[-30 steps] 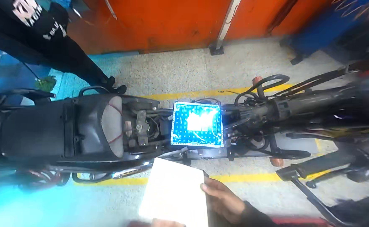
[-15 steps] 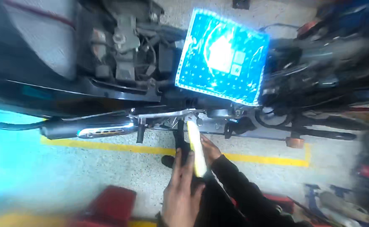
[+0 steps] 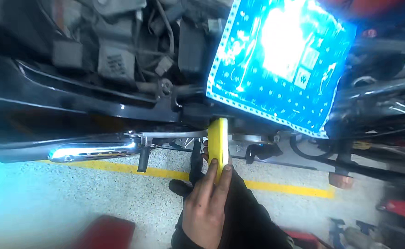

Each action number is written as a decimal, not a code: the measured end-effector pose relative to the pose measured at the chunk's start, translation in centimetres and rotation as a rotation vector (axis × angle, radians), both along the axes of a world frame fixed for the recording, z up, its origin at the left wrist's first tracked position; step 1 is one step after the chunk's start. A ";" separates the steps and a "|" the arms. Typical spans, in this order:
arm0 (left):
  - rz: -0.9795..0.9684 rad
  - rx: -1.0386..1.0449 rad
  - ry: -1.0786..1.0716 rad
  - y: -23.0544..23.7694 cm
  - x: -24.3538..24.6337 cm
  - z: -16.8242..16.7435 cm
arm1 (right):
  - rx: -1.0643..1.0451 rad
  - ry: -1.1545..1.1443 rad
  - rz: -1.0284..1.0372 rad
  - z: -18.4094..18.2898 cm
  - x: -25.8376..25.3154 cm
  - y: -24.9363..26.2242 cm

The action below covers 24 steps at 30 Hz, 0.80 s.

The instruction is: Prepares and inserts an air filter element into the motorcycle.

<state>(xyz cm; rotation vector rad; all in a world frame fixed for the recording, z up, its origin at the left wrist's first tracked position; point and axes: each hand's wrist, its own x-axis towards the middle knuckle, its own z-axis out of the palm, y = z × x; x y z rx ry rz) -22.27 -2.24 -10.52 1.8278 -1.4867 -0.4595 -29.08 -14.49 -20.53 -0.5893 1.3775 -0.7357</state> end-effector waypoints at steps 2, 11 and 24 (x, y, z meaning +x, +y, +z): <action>0.018 -0.020 0.007 -0.1 -0.3 -0.9 | 0.000 -0.012 -0.051 -0.7 -0.3 -0.2; 0.022 -0.035 -0.019 -1.1 -1.0 -1.8 | 0.128 0.068 -0.017 0.3 -0.4 -0.8; 0.099 -0.027 0.106 -5.9 1.5 0.5 | 0.195 0.146 -0.188 -1.0 0.5 -2.2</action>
